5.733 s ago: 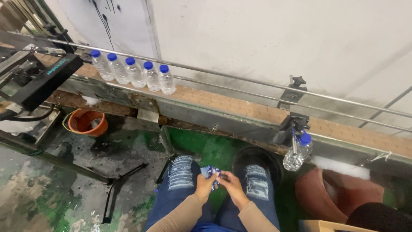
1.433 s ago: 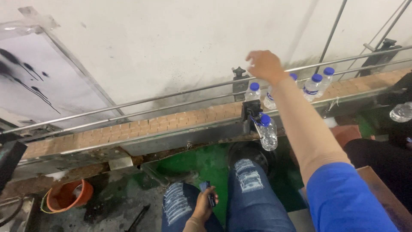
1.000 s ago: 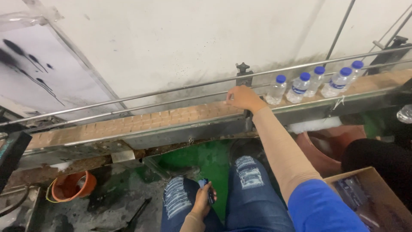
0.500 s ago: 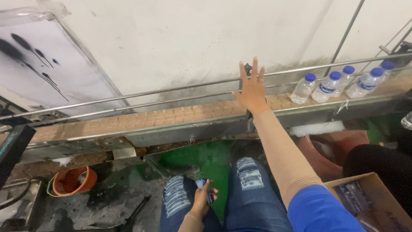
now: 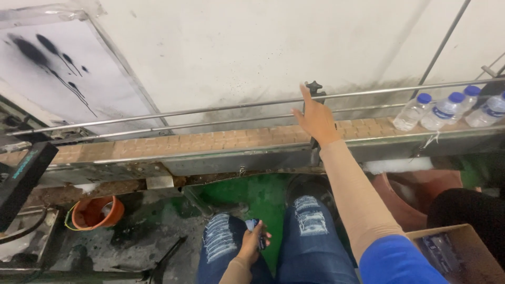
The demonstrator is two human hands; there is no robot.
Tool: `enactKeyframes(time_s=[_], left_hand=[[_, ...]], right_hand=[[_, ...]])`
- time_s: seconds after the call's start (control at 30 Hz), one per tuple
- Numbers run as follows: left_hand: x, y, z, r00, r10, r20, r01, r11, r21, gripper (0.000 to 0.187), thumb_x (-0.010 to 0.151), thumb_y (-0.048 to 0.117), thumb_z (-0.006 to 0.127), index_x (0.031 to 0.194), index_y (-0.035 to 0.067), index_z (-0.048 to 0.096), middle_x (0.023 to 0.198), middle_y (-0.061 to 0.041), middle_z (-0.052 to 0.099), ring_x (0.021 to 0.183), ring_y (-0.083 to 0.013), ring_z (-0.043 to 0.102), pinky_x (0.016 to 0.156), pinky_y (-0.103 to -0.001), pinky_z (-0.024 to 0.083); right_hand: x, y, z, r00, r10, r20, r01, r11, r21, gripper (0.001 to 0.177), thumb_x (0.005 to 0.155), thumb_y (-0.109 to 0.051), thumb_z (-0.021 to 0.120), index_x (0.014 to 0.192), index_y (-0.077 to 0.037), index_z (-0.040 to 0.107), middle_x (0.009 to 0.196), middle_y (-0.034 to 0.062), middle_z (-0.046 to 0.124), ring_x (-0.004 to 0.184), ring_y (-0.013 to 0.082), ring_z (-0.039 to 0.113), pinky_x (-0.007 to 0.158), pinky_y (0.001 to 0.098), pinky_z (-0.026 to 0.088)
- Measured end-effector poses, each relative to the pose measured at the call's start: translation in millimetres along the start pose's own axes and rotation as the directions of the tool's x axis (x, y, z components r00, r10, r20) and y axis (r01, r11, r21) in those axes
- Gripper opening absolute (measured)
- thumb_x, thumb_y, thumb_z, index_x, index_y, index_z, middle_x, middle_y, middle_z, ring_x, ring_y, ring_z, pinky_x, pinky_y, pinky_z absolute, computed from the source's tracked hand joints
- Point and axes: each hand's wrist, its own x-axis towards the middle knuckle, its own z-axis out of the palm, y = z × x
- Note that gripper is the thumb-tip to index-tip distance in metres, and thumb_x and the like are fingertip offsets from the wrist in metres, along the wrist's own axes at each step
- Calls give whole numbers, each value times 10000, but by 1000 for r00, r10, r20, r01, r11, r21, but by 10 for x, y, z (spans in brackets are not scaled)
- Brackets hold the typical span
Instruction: Manually applying labels to water bottles as they move along a conveyor belt in a production facility.
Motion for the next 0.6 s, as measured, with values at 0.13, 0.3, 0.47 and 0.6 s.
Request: enactKeyframes(time_s=[0.13,0.3,0.47,0.6], left_hand=[[39,-25,24,999,-31,8,31,999,-17,219,884,202,595,877,10,489,629,-144,592,407,-203,510,409,-283,416],[0,14,-38,998,40,43,-37,998,-59,124,839,110,656,897,64,557,659,-87,562,451,-142,489,427,-231,410],[19,-76,-49,993,106,59,-97,986,-136,150,816,110,691,891,74,566,738,-60,567,616,-120,548,397,-198,373],[-43,-75,-71,979,111,170,-95,991,-96,162,756,-74,645,856,33,574,750,-82,602,514,-114,509,408,-194,386]], right_hand=[[-8,242,217,997,-62,-46,54,986,-155,375,964,-380,452,805,-81,611,474,44,505,395,213,460,349,320,327],[-543,19,346,799,-136,-585,317,923,219,457,939,-229,485,540,-97,308,474,44,275,461,172,253,493,383,194],[-1891,-685,1342,954,291,78,-125,145,982,322,917,-263,440,643,-113,522,500,-48,392,446,54,348,441,224,263],[-2555,-669,1850,605,140,784,-490,-710,505,468,835,-468,531,1152,-124,534,968,96,550,721,205,607,530,257,525]])
